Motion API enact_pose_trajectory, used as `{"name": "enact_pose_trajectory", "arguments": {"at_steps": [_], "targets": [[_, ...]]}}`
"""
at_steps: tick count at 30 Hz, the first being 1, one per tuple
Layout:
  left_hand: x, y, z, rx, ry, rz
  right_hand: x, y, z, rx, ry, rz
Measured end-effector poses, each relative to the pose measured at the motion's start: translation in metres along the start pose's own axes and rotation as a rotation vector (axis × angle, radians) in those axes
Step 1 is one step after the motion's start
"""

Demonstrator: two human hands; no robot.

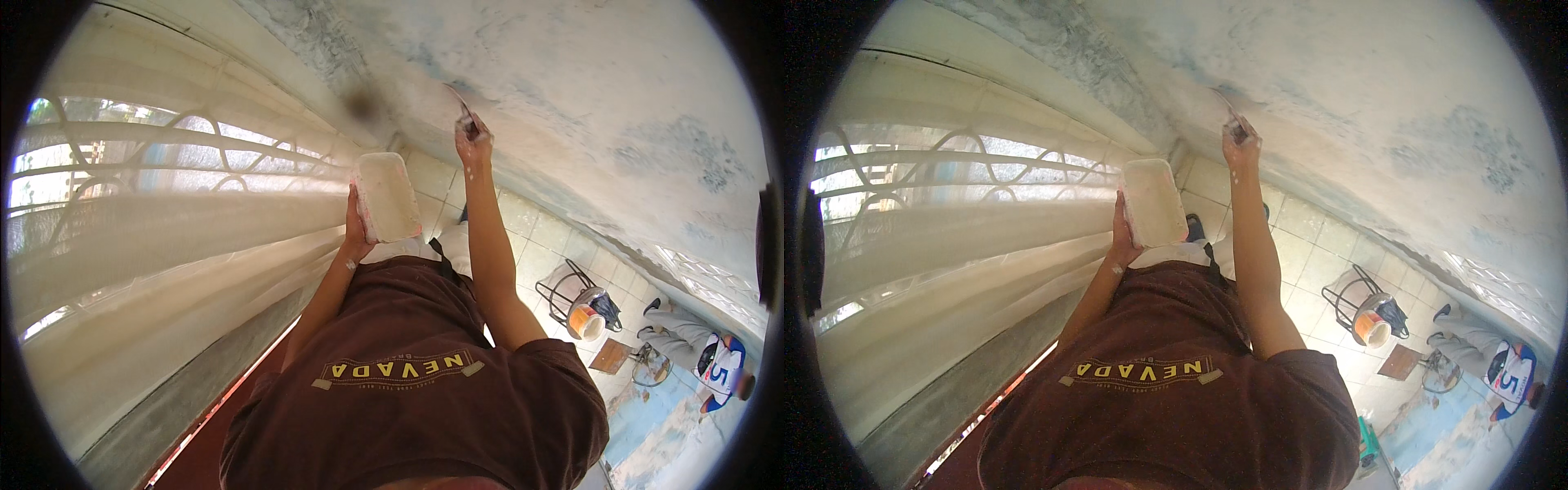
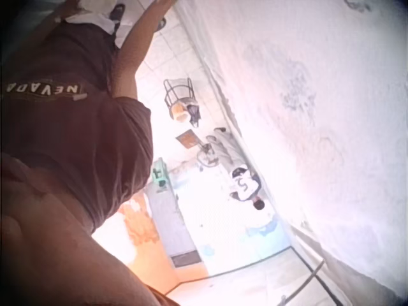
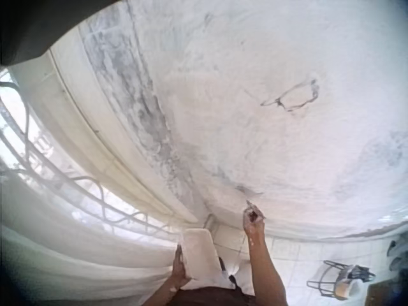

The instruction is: The person patches a wall by applying a white compound from a container onto a damaged surface using a putty knife.

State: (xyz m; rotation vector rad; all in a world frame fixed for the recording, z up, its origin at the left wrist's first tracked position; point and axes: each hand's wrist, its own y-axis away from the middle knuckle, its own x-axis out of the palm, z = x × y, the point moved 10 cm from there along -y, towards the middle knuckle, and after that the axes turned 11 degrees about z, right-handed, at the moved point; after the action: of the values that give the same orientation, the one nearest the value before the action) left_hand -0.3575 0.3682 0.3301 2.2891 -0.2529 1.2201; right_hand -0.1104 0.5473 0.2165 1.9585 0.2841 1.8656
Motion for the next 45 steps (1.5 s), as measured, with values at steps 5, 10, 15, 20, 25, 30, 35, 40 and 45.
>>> {"name": "enact_pose_trajectory", "arguments": {"at_steps": [5,10,15,20,25,30,35,40,45], "targets": [[0.003,0.002,0.003,-0.003,-0.007,0.037,0.044,0.100,0.063,-0.188,-0.019,0.384],[-0.007,-0.001,0.003,0.002,0.024,0.028,-0.058,0.075,0.082,-0.117,0.239,0.135],[-0.016,0.001,0.001,0.013,0.033,0.001,-0.066,0.020,0.005,-0.039,0.303,0.163],[-0.008,-0.003,-0.006,0.026,-0.035,-0.016,0.057,-0.019,-0.030,-0.515,0.864,-0.059],[-0.020,0.020,-0.009,0.058,0.004,-0.097,0.198,0.111,-0.144,-0.451,1.212,0.244],[-0.007,0.007,-0.006,0.035,0.002,-0.079,0.045,0.018,-0.115,-0.319,1.163,0.272],[-0.001,0.008,-0.008,0.028,-0.050,-0.026,-0.083,-0.056,-0.083,0.403,0.422,0.175],[-0.034,0.014,-0.003,0.053,-0.003,-0.085,0.016,-0.019,-0.041,0.160,0.180,0.060],[-0.005,-0.002,0.001,0.002,0.035,-0.033,0.136,0.093,0.055,0.009,0.029,0.447]]}}
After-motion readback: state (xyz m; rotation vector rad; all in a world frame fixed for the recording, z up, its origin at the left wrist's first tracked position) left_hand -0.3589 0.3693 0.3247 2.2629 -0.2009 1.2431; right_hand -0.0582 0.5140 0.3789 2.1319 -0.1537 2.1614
